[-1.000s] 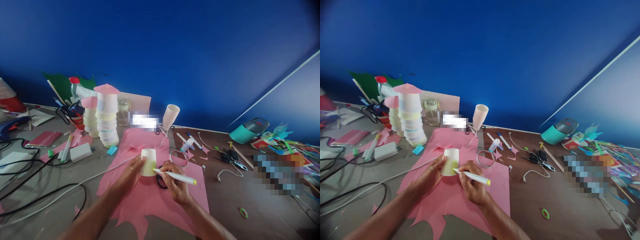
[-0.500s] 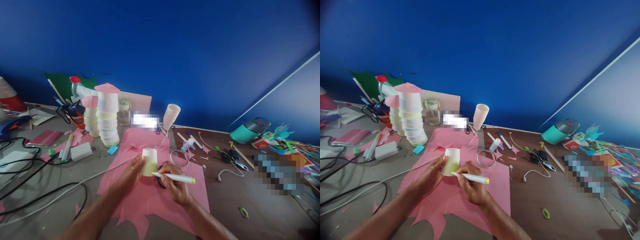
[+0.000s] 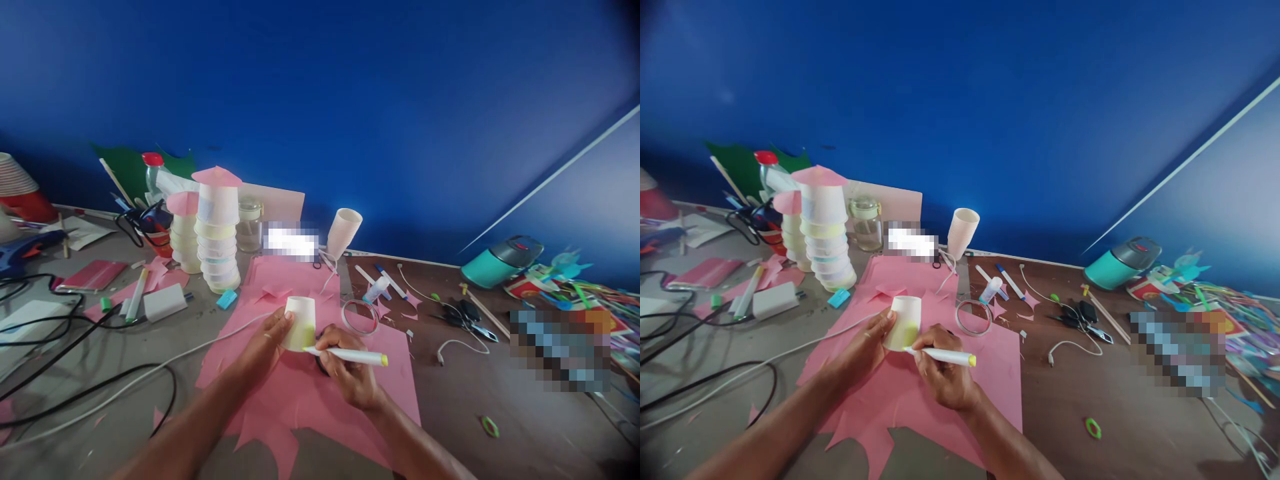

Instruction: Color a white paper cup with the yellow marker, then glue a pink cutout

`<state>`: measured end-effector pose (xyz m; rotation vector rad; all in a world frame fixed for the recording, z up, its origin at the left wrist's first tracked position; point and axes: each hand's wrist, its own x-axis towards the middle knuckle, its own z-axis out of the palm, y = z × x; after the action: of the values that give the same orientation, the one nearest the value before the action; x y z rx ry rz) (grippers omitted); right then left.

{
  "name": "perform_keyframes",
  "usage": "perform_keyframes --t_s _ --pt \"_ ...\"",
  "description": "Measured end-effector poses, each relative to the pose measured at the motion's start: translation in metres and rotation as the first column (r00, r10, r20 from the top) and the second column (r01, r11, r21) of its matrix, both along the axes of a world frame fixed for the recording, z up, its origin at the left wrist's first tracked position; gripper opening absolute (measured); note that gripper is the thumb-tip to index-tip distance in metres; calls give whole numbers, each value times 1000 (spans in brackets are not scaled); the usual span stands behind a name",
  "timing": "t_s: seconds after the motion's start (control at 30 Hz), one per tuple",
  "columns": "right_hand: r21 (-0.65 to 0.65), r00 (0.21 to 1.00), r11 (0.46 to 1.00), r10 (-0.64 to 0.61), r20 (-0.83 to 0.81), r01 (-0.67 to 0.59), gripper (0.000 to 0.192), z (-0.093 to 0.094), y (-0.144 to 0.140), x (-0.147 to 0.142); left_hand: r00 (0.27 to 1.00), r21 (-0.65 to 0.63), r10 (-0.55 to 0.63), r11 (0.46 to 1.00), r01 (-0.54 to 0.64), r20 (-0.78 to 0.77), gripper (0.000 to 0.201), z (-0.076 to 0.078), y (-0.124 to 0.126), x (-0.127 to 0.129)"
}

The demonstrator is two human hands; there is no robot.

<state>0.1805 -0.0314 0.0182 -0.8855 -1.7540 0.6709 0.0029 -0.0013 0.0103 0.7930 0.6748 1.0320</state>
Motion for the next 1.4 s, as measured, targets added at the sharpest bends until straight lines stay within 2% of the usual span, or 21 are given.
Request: perform_keyframes --t_s 0.1,0.23,0.4,0.57,0.7,0.87,1.0,1.17,1.3,1.4 --pt "33 999 999 -37 -8 37 15 0 1 0 1000 5 8 1000 -8 -8 28 -2 0 -1" --pt "27 999 999 32 17 -33 15 0 1 0 1000 3 17 1000 -17 -3 29 -4 0 -1" --pt "73 997 995 -67 -43 70 13 3 0 -2 1000 -3 -2 1000 2 0 31 -1 0 -1" --pt "164 1000 986 -14 20 10 15 6 -1 -4 1000 17 -19 1000 19 17 29 0 -1 -1" --pt "109 998 994 27 55 -33 11 4 -2 -3 1000 41 -24 999 23 13 32 -1 -1 -1" --pt "109 999 993 -49 11 47 12 5 0 -1 1000 34 -28 999 28 6 32 -1 0 0" --pt "66 998 997 40 43 -43 12 5 1 -1 999 16 11 1000 -10 -35 32 0 -1 0" --pt "80 998 996 -51 20 49 12 3 1 0 999 -6 10 1000 -10 -42 33 3 -2 0" --pt "23 999 999 30 30 -31 13 3 2 1 998 20 1 1000 1 -66 33 2 -2 -1" --pt "23 1000 999 -29 0 29 13 4 3 1 998 0 -8 1000 8 -66 37 2 -2 0"
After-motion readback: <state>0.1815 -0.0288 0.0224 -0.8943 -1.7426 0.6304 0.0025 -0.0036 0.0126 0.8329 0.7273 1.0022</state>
